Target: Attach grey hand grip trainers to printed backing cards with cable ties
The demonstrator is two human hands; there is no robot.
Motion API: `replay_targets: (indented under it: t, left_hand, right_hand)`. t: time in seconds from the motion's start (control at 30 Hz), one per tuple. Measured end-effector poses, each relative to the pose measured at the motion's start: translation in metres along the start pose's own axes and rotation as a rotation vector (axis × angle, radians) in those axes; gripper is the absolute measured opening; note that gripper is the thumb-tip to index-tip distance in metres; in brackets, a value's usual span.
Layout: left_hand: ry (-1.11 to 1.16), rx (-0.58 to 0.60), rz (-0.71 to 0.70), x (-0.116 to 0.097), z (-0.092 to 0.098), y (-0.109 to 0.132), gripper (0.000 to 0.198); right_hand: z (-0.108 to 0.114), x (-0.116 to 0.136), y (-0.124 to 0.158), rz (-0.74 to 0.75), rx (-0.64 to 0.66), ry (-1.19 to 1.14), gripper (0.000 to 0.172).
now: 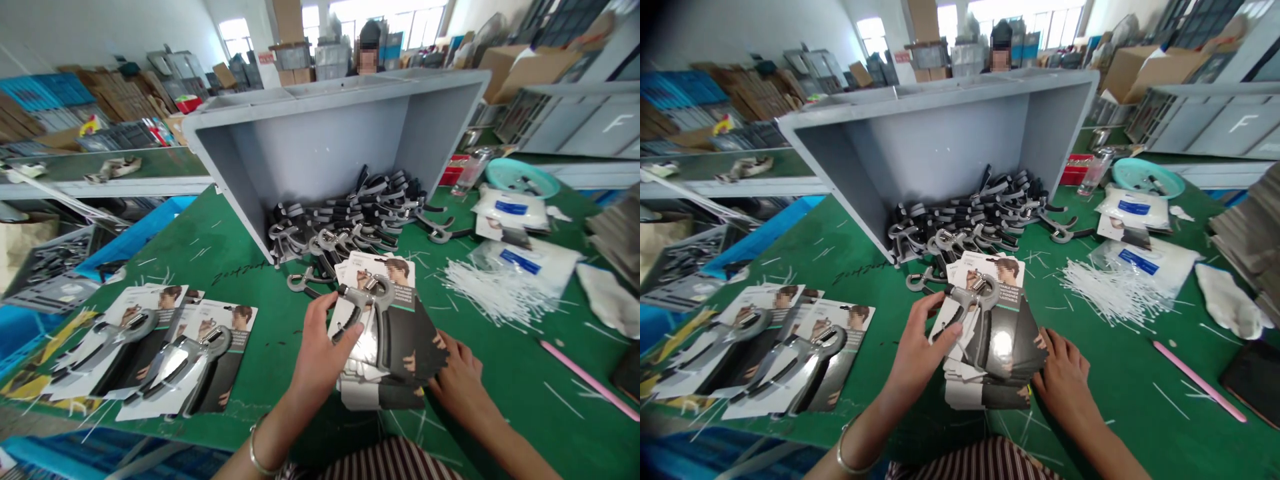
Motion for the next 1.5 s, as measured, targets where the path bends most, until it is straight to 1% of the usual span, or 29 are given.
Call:
replay_targets:
  t: [0.07, 0.1, 0.17, 0.23, 0.3, 0.37, 0.43, 0.53, 0.63, 0.73, 0.9, 1.0, 1.13, 1.37, 1.5]
  left_hand:
    - [0.041, 0.011, 0.056, 0.003, -0.001, -0.008, 0.065]
    - [0.070, 0.033, 0.076, 0.004, -0.002, -0.011, 0.068]
    - [0.131, 0.115, 0.092, 0.006, -0.004, -0.015, 0.067]
    - [0.175, 0.191, 0.082, 0.008, -0.007, -0.014, 0.061]
    - [0.202, 0.214, 0.081, 0.010, -0.008, -0.010, 0.059]
    - [0.228, 0.193, 0.090, 0.013, -0.009, -0.004, 0.061]
    - [0.252, 0.170, 0.092, 0.014, -0.010, -0.001, 0.060]
    - [0.278, 0.174, 0.127, 0.016, -0.009, -0.002, 0.060]
    - [0.291, 0.230, 0.163, 0.015, -0.006, -0.009, 0.061]
    - [0.320, 0.264, 0.141, 0.011, -0.004, -0.013, 0.059]
    - [0.359, 0.201, 0.117, 0.010, -0.006, -0.007, 0.055]
    - [0.392, 0.177, 0.117, 0.010, -0.009, -0.003, 0.054]
    - [0.384, 0.165, 0.124, 0.012, -0.011, -0.003, 0.054]
    - [0.422, 0.125, 0.131, 0.016, -0.013, -0.003, 0.052]
    - [0.410, 0.134, 0.129, 0.011, -0.013, -0.003, 0.052]
  right_hand:
    - [0.003, -0.001, -0.005, 0.046, -0.012, 0.005, 0.053]
    - [0.004, -0.004, -0.009, 0.064, -0.014, 0.005, 0.052]
    - [0.005, -0.014, -0.017, 0.077, -0.007, 0.003, 0.052]
    - [0.003, -0.026, -0.022, 0.051, 0.007, 0.000, 0.052]
    - [0.000, -0.032, -0.023, 0.014, 0.010, -0.001, 0.052]
    - [-0.003, -0.028, -0.018, 0.020, 0.013, -0.003, 0.055]
    - [-0.005, -0.019, -0.011, 0.071, 0.019, -0.007, 0.057]
    - [-0.006, -0.008, -0.007, 0.111, 0.018, -0.018, 0.059]
    - [-0.004, -0.009, -0.014, 0.089, -0.003, -0.035, 0.058]
    - [0.001, -0.013, -0.026, 0.060, -0.020, -0.062, 0.052]
    - [0.015, -0.010, -0.039, 0.087, -0.050, -0.056, 0.052]
    - [0.019, -0.008, -0.042, 0.093, -0.046, -0.034, 0.049]
    - [0.018, -0.008, -0.042, 0.092, -0.039, -0.033, 0.045]
    - [0.015, -0.010, -0.042, 0.103, -0.048, -0.043, 0.044]
    - [0.014, -0.012, -0.043, 0.107, -0.063, -0.074, 0.037]
Point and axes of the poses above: each hand's wrist, its own y-axis away from the middle knuckle, its own z-axis out of the back of the hand, x = y × z, the point moved 6 cm from there along -y, towards the middle knuckle, and after that the axes turned 15 degrees about x, right-handed, at the moved point
